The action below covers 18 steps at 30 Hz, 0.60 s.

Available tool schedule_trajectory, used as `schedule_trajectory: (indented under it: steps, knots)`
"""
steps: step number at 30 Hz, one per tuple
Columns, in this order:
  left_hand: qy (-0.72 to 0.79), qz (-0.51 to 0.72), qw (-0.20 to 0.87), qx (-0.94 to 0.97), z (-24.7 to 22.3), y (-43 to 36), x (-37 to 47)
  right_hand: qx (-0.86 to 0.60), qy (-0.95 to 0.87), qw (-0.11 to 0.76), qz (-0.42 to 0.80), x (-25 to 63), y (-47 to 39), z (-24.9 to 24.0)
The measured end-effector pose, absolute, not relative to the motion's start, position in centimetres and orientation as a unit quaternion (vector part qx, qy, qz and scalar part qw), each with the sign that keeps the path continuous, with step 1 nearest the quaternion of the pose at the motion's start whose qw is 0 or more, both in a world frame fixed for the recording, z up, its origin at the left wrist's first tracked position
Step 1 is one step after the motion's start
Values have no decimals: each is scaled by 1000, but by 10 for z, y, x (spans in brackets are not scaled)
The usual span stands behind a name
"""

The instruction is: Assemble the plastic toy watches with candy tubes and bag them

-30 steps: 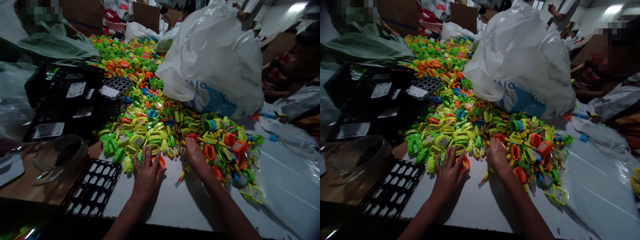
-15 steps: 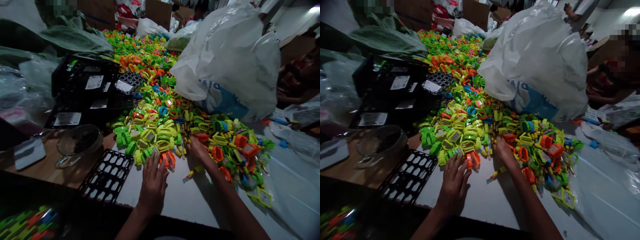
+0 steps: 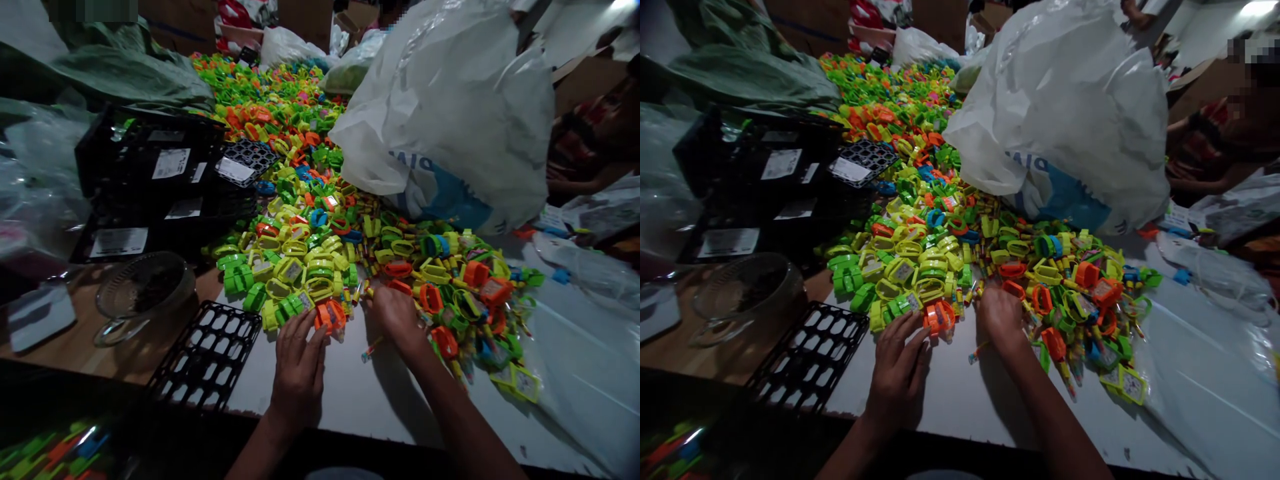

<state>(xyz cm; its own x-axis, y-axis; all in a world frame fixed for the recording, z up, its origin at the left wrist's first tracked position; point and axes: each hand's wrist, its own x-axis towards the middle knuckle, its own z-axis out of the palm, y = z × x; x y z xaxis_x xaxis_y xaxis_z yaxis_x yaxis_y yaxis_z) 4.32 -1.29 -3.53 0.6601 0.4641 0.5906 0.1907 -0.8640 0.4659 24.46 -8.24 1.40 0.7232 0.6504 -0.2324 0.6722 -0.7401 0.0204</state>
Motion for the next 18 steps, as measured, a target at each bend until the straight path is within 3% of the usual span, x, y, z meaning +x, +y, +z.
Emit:
schedule_trajectory:
  steps: [18]
  knots:
    - [192, 373, 207, 884, -42, -12, 40, 909, 388, 44, -147, 275, -53, 11]
